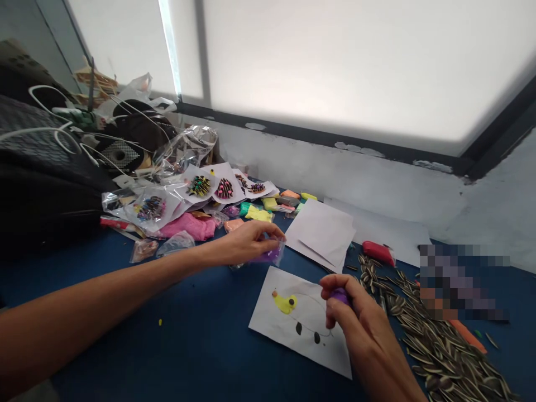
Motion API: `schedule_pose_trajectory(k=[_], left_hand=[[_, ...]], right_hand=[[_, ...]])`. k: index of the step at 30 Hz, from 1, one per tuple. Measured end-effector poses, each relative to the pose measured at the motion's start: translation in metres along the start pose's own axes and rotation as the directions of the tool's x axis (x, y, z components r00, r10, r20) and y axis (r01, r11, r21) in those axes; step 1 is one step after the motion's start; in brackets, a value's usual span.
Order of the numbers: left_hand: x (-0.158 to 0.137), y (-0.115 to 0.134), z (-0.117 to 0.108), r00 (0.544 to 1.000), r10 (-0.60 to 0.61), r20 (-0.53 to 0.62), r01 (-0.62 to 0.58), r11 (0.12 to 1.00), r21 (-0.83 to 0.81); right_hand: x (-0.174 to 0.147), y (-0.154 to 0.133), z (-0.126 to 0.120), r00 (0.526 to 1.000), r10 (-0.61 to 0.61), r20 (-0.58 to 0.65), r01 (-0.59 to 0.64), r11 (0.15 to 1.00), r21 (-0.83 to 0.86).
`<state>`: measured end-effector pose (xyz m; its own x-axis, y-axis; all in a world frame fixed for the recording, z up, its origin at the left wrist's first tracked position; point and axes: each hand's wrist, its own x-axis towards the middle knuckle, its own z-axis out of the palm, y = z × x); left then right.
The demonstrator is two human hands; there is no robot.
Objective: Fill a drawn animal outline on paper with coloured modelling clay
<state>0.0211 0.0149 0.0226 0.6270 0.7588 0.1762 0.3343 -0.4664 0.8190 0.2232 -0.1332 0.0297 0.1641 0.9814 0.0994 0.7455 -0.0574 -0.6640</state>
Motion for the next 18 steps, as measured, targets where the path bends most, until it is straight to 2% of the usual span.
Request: schedule_pose_trajectory(k=[4,7,12,15,18], left_hand=[[0.005,-0.016,-0.013,0.995,0.019,-0.098,-0.001,0.984,0.178],[0.006,-0.023,-0.014,0.99,0.04,-0.133,-0.007,0.971,0.238],[0.013,-0.032,-0.011,0.971,0.124,-0.202,-0.065,0.959,0.277],[0.012,-0.027,-0.011,0.941,0.221,-0.255,-0.14,0.943,0.301],[0.004,-0.009,-0.006,0.919,0.306,-0.248,-0.234,0.93,0.282]], right_hand=[[0.004,0.001,-0.001,0.996,0.086,-0.031,-0.078,0.98,0.182],[0.005,0.0,0.002,0.989,0.149,0.003,-0.143,0.943,0.302],[0.005,-0.002,0.002,0.992,0.116,0.048,-0.125,0.96,0.25],[0.004,-0.006,0.002,0.993,0.115,-0.001,-0.111,0.961,0.254],[0.004,-0.005,0.003,0.982,0.185,-0.024,-0.164,0.918,0.362]])
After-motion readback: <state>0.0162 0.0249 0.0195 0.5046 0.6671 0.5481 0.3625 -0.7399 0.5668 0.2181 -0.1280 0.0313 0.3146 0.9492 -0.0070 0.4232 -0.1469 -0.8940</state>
